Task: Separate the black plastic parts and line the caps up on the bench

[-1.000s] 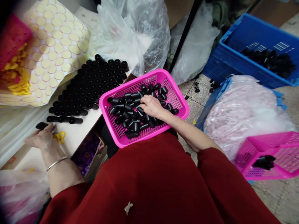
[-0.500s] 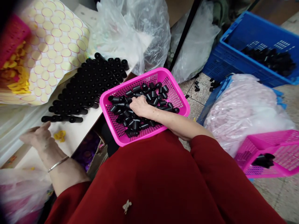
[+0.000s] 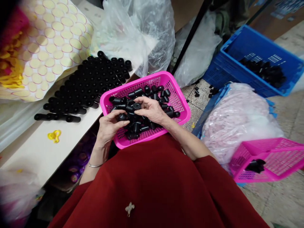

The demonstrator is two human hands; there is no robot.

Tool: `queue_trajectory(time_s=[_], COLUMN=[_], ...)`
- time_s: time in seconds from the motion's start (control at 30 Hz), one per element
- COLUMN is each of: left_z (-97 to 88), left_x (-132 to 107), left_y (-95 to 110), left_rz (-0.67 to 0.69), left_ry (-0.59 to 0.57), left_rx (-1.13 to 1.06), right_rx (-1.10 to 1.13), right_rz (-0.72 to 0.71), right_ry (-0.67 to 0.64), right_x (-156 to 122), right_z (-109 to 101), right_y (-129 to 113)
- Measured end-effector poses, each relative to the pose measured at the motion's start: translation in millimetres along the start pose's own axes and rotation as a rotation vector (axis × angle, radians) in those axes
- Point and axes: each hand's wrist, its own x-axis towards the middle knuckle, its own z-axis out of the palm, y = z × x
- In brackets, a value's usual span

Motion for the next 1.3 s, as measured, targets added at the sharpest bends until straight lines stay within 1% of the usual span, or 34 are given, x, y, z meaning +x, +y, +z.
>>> queue_trajectory(time_s=[0.1,0.17,0.23,0.4,0.57,0.73,0.83,1.13,1.23,1.3], left_z=[11.2,14.6,16.2,17.4,19.0,19.6,18.7,16.7,17.4,17.6], left_x=[8.1,10.8,11.4,9.3,8.6,8.8,8.8,10.5,10.9,11.3], left_y=[-6.2,-9.4,-12.4,-15.0,-9.7,-7.2,-7.5,-5.1,-5.0,-6.9], left_rz=[0.044,0.012,-0.036,-0.086,-0.122,-0.136,-0.15,-0.207,-0.195,-0.174], left_ry=[-0.026,-0.055,-0.091,-0.165,-0.158,-0.131,-0.142,-0.201,-0.205,-0.213], left_rx=[0.009,-0.017,-0.046,-0.044,-0.053,-0.075,-0.074,-0.11,-0.115,-0.111], right_rx=[0.223,0.296,0.318,0.302,0.288,0.319,0.309,0.215,0.19,0.132], right_rz=[0.038,0.074,0.082,0.06,0.069,0.089,0.085,0.007,-0.023,-0.026], right_ry=[0.102,0.137,0.151,0.169,0.122,0.132,0.132,0.079,0.06,0.047], right_x=[-12.2,-17.7,-21.1,-22.4,-22.0,-21.9,-22.0,-25.9,-27.3,-27.9], right_z=[7.2,9.7,10.8,10.8,9.1,6.7,5.3,1.6,0.5,0.5], right_y=[-6.5,-9.8,-10.8,-5.4,0.4,4.9,7.5,6.6,8.9,11.4])
